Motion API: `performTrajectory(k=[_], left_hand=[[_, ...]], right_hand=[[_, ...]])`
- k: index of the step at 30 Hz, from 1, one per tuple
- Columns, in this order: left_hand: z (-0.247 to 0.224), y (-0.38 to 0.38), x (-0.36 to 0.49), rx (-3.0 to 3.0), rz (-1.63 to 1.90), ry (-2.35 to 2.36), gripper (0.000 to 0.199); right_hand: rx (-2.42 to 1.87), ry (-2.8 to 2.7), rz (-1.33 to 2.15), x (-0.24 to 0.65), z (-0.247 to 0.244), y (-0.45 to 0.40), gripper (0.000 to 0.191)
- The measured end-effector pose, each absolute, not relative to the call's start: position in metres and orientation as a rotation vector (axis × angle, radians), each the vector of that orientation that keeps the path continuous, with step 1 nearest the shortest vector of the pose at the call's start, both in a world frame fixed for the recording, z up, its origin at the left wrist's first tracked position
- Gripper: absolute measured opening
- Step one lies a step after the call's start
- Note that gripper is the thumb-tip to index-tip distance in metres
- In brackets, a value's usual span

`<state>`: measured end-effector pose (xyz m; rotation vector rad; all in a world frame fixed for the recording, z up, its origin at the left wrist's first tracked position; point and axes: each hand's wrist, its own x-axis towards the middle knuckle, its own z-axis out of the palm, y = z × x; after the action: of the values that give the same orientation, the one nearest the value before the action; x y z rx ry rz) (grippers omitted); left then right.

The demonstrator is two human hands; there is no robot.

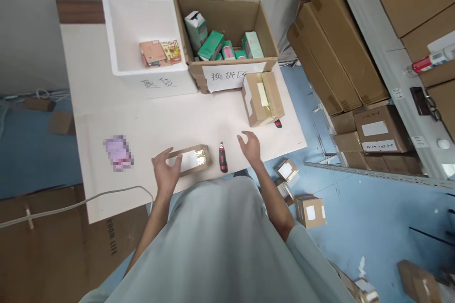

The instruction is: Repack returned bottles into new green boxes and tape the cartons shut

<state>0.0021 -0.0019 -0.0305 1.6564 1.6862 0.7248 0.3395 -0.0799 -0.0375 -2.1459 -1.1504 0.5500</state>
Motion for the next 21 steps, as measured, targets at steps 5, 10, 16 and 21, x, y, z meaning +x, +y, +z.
performTrajectory(k=[5, 10, 16, 21], left_hand=[[-0.021, 0.022, 0.146, 1.781, 0.684, 1.32, 0.041], [-0.036, 0.038, 0.28, 1.682, 0.482, 1.165, 0.056], [-0.048, 0.021, 0.332, 1.544, 0.429, 1.188, 0.069], [-0.043, 0.003, 0.297, 1.368, 0.494, 1.371, 0.072]], right_hand=[[-2.175, -0.93, 0.274, 0.469, -0.03, -0.085, 0.051], [-2.207, -0.695, 0.473, 0.532, -0.047, -0.067, 0.065], [-2.153, -0.687, 0.579, 0.536, -0.069, -0.05, 0.059], [-2.016, -0.78, 0.633, 0.499, -0.083, -0.064, 0.066]])
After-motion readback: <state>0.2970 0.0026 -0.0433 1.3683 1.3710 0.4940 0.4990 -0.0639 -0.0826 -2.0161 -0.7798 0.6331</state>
